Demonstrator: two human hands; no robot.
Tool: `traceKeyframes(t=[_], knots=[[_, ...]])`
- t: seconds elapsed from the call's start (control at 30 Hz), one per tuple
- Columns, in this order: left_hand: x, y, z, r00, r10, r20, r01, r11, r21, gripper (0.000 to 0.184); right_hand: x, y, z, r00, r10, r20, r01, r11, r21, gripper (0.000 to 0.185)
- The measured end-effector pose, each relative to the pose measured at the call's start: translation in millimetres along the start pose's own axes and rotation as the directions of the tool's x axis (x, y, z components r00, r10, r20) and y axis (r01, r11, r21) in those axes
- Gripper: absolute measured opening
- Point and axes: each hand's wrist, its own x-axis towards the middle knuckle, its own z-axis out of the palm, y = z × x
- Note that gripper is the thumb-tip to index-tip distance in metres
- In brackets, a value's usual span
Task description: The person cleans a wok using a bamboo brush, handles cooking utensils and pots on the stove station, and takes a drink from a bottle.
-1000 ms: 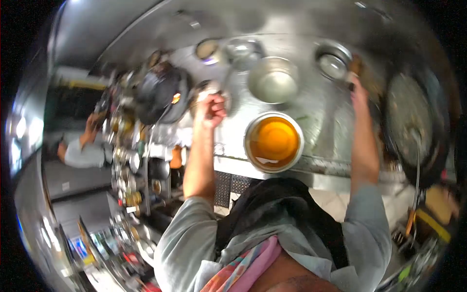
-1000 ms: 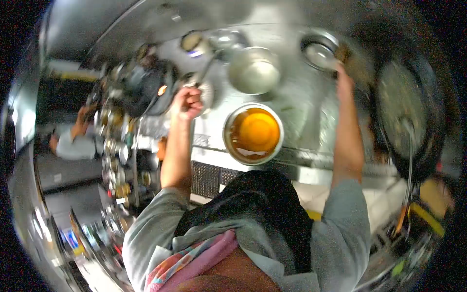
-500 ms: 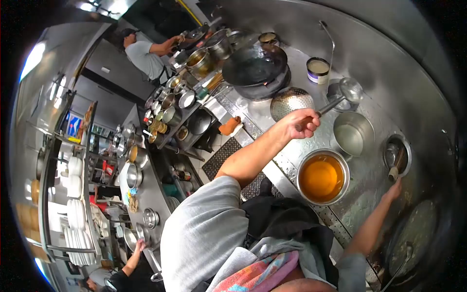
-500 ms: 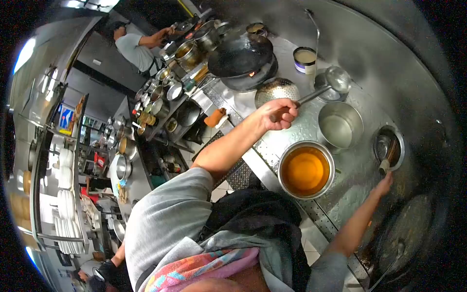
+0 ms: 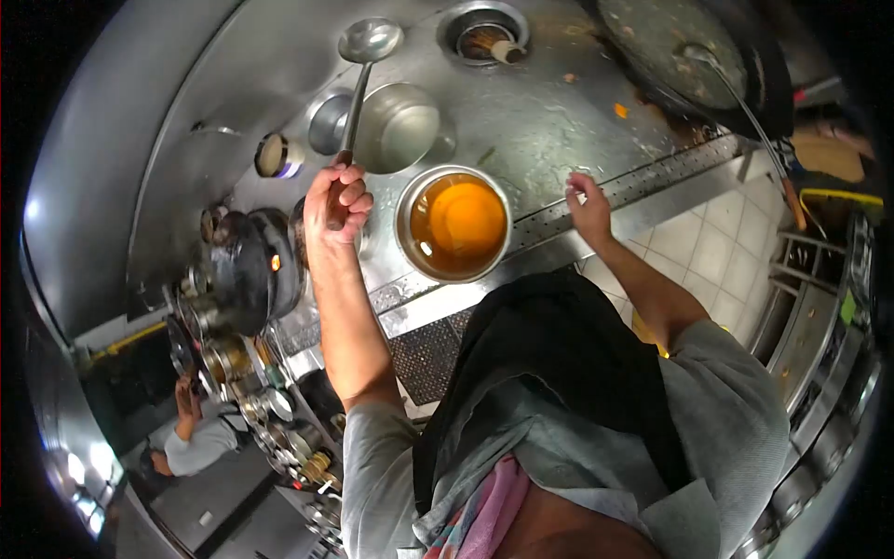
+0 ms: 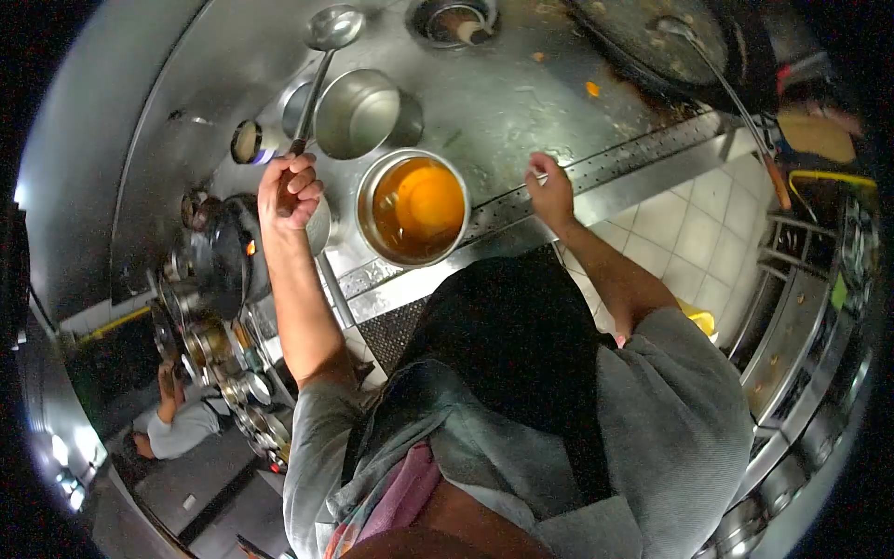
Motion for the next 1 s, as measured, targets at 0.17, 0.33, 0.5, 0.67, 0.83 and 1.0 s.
traceKeyframes(t=[0.17,0.33,0.5,0.67,0.83,1.0], knots=[[13.5,-22.7,30.8,0.995,-0.103,0.016,0.102,0.993,0.064,0.011,-53.7,7.9,-18.1,0.987,0.101,0.122,-0.098,0.995,-0.029,0.034],[32.2,-69.4,58.9,0.984,0.032,-0.174,0.049,0.897,0.44,0.041,-62.8,13.9,-28.1,0.996,0.057,0.071,-0.06,0.998,0.031,0.034],[18.2,-98.1,49.4,0.982,0.145,-0.124,0.027,0.535,0.844,0.071,-51.3,6.6,-35.2,1.0,-0.008,0.013,0.009,0.998,-0.058,0.033],[-57.1,-112.8,-14.9,0.889,0.411,0.203,-0.066,-0.324,0.944,0.071,-64.2,-11.1,-40.0,0.998,-0.048,-0.042,0.049,0.998,0.029,0.035],[-154.8,-118.0,-79.5,0.877,0.355,0.323,-0.133,-0.467,0.874,0.068,-96.7,-52.2,-38.6,0.976,-0.216,-0.005,0.216,0.974,0.074,0.041],[-195.5,-154.6,-140.3,0.892,0.388,0.233,-0.014,-0.491,0.871,0.054,-129.0,-132.3,24.2,0.918,-0.389,0.084,0.366,0.908,0.203,0.041]])
